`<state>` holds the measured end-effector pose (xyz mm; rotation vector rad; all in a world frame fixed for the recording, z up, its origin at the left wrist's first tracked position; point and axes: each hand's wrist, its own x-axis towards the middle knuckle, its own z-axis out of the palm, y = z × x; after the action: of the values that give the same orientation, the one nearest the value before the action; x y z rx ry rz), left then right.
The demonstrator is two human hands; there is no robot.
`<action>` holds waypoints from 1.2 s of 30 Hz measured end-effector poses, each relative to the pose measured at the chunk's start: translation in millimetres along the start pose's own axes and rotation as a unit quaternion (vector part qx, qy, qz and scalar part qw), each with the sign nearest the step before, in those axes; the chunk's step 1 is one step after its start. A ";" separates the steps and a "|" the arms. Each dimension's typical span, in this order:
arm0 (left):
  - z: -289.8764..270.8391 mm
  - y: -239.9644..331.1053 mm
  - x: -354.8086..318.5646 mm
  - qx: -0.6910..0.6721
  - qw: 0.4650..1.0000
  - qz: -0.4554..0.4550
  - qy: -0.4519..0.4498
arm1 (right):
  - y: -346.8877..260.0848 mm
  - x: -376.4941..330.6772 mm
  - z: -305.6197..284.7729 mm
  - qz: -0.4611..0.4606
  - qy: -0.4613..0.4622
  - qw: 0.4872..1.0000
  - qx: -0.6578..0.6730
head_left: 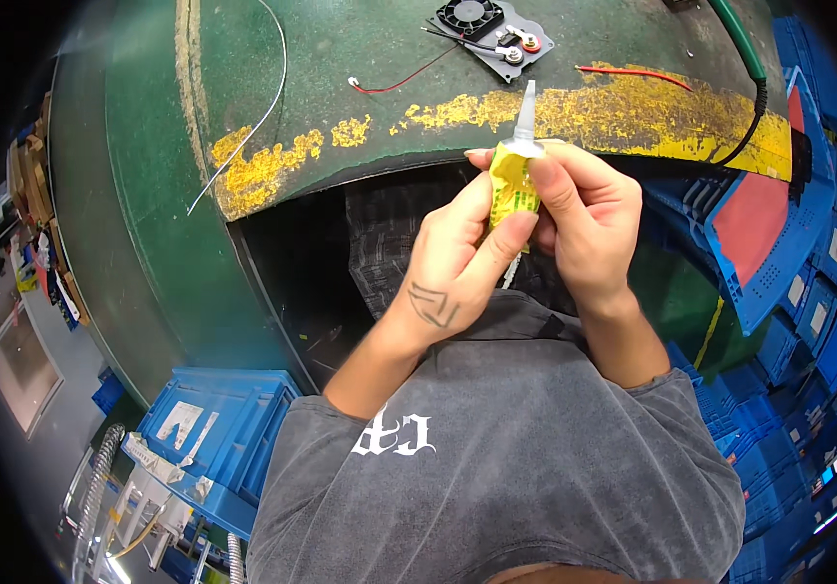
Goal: Soldering wires and applying adhesive to electronic components at a factory workbench.
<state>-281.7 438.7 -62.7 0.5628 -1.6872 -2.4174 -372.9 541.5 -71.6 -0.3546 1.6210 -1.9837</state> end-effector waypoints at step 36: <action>12.0 -17.4 11.9 0.042 0.989 0.074 0.119 | 9.8 7.1 4.1 0.045 -0.081 0.988 0.120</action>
<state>-295.6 451.6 -77.8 0.6802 -1.6712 -2.0940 -374.1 532.9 -81.0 -0.3335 1.2593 -1.9982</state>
